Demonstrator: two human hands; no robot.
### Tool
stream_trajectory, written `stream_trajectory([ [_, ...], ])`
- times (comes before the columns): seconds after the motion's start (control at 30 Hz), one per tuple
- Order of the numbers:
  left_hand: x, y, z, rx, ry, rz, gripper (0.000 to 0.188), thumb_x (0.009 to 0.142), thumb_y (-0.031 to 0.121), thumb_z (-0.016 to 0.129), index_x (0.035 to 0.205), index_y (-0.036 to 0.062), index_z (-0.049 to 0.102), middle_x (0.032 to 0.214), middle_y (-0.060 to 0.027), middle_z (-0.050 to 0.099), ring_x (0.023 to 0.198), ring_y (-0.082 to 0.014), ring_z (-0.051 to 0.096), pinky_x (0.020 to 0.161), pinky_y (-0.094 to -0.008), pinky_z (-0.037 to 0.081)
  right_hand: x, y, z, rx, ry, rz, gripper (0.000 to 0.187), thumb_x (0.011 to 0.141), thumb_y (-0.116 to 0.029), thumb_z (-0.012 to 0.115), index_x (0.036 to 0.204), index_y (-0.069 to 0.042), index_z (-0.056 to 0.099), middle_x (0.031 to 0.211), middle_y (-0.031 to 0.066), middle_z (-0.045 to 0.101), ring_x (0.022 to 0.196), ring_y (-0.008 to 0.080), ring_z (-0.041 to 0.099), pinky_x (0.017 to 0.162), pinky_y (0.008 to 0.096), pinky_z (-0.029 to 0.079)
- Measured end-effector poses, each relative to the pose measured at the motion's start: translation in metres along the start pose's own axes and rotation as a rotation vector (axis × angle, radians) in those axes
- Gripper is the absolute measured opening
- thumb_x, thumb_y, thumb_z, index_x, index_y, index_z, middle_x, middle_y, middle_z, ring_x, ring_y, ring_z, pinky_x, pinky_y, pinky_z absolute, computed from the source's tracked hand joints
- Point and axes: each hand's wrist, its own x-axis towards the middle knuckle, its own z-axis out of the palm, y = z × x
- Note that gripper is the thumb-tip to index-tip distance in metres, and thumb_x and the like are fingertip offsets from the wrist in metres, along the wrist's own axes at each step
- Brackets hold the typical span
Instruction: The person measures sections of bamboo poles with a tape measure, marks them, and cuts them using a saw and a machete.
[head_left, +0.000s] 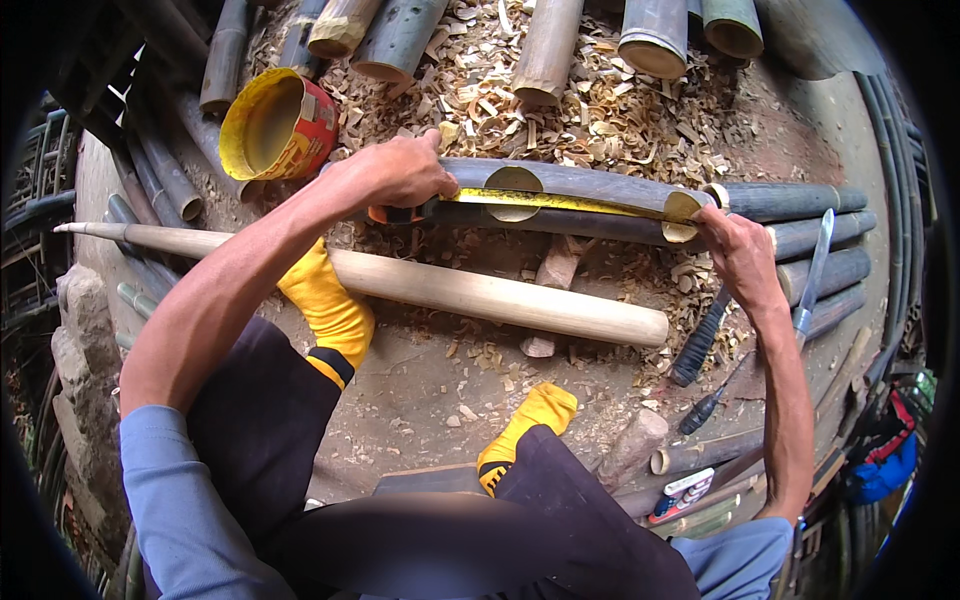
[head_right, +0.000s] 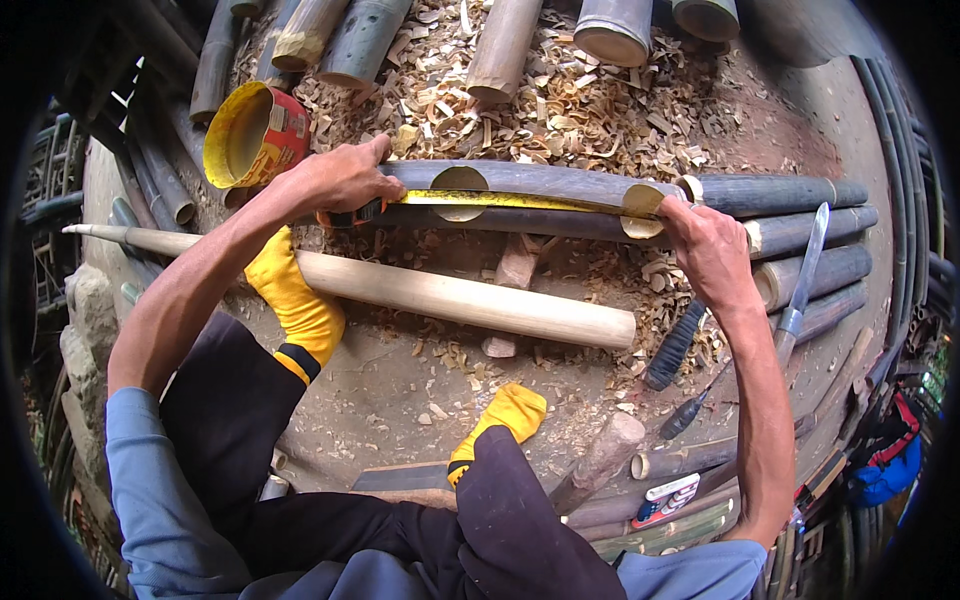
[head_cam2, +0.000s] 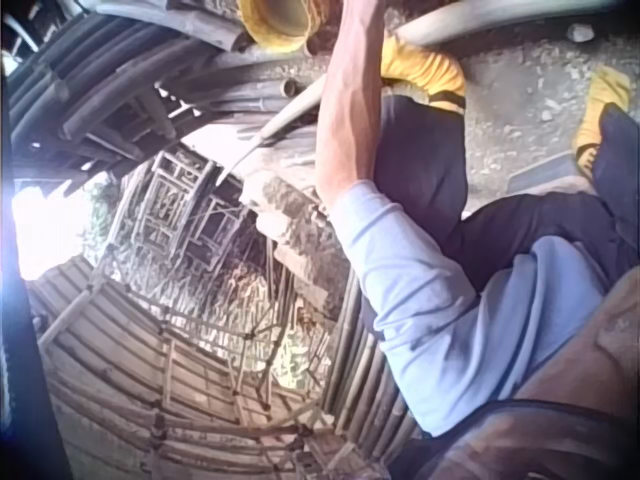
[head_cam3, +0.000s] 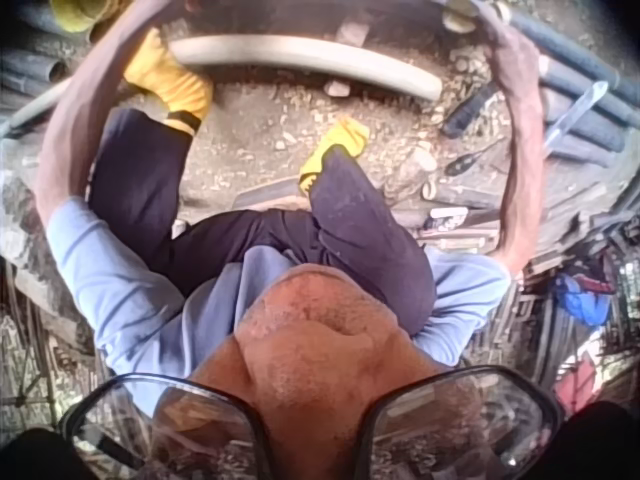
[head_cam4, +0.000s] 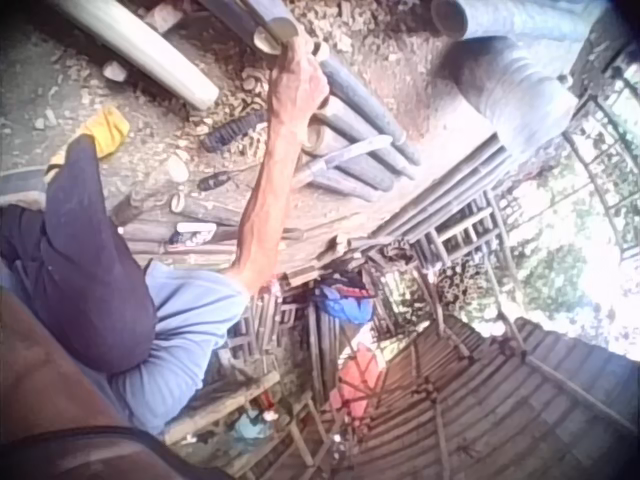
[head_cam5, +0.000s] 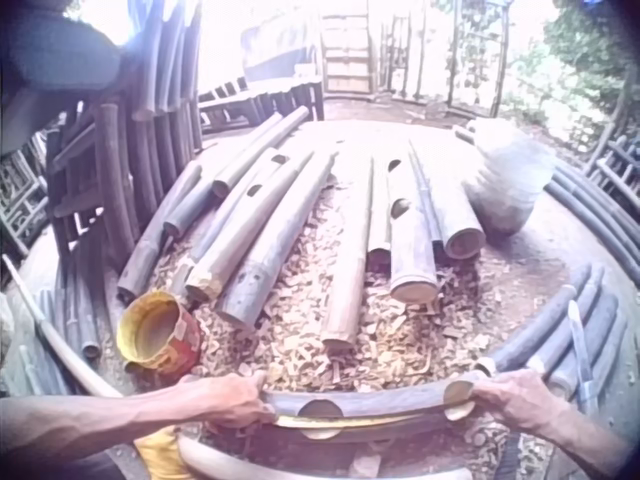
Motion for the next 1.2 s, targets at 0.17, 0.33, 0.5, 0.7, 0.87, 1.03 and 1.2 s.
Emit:
stream_trajectory([
  [0.17,-0.001,0.000,0.001,-0.019,0.024,-0.014,0.053,0.085,0.038,0.057,0.115,-0.0027,0.040,0.100,-0.0279,0.061,0.093,-0.0395,0.062,0.079,-0.0457,0.048,-0.003,0.000,-0.001,-0.001,0.015,0.000,0.004,0.087,-0.014,0.056,0.090,-0.012,0.055,0.065,0.0143,0.056,0.061,0.0354,0.058,0.053,0.0462,0.043],
  [0.33,0.001,-0.010,0.035,-0.059,0.325,0.328,0.043,0.089,0.037,0.052,0.110,0.0005,0.041,0.087,-0.0233,0.064,0.082,-0.0388,0.063,0.071,-0.0452,0.049,-0.015,-0.003,-0.005,0.026,0.112,0.001,0.006,0.084,-0.009,0.060,0.089,-0.008,0.060,0.069,0.0122,0.062,0.064,0.0280,0.063,0.056,0.0381,0.051],
  [0.5,-0.053,0.047,0.067,-0.551,0.067,0.432,0.040,0.088,0.041,0.055,0.092,0.0013,0.052,0.073,-0.0113,0.061,0.066,-0.0158,0.057,0.059,-0.0339,0.046,-0.045,-0.077,-0.033,0.425,0.313,-0.045,0.012,0.082,-0.005,0.062,0.094,-0.005,0.062,0.079,0.0126,0.065,0.068,0.0256,0.065,0.061,0.0349,0.052],
  [0.7,-0.066,0.141,0.147,-0.911,0.030,0.541,0.047,0.093,0.044,0.047,0.087,-0.0025,0.049,0.075,-0.0100,0.051,0.072,-0.0171,0.047,0.064,-0.0345,0.041,-0.104,-0.146,0.003,1.303,0.379,0.549,0.053,0.088,-0.025,0.063,0.132,-0.006,0.040,0.107,0.0149,0.058,0.094,0.0165,0.059,0.070,0.0268,0.051],
  [0.87,-0.062,0.164,0.154,-0.781,-0.029,0.702,0.041,0.093,0.036,0.048,0.095,-0.0043,0.051,0.087,-0.0159,0.054,0.080,-0.0237,0.053,0.070,-0.0376,0.044,-0.141,-0.168,0.042,2.062,0.535,0.778,0.053,0.087,-0.016,0.060,0.134,-0.007,0.037,0.124,0.0095,0.049,0.100,0.0205,0.058,0.083,0.0314,0.052],
  [1.03,-0.017,0.155,0.078,-0.277,0.633,0.674,0.043,0.077,0.021,0.069,0.110,-0.0002,0.052,0.100,-0.0199,0.057,0.091,-0.0333,0.057,0.084,-0.0390,0.048,-0.165,-0.161,0.058,2.011,0.484,0.918,0.054,0.081,-0.007,0.060,0.130,-0.007,0.038,0.097,0.0118,0.059,0.071,0.0230,0.065,0.045,0.0270,0.052],
  [1.2,0.061,0.107,0.011,-0.213,0.804,0.110,0.072,0.071,0.017,0.078,0.124,-0.0015,0.032,0.110,-0.0279,0.050,0.096,-0.0365,0.057,0.082,-0.0436,0.052,-0.176,-0.158,0.065,1.791,0.482,0.949,0.056,0.078,-0.007,0.062,0.129,-0.004,0.039,0.092,0.0136,0.061,0.064,0.0236,0.066,0.042,0.0248,0.051],
])
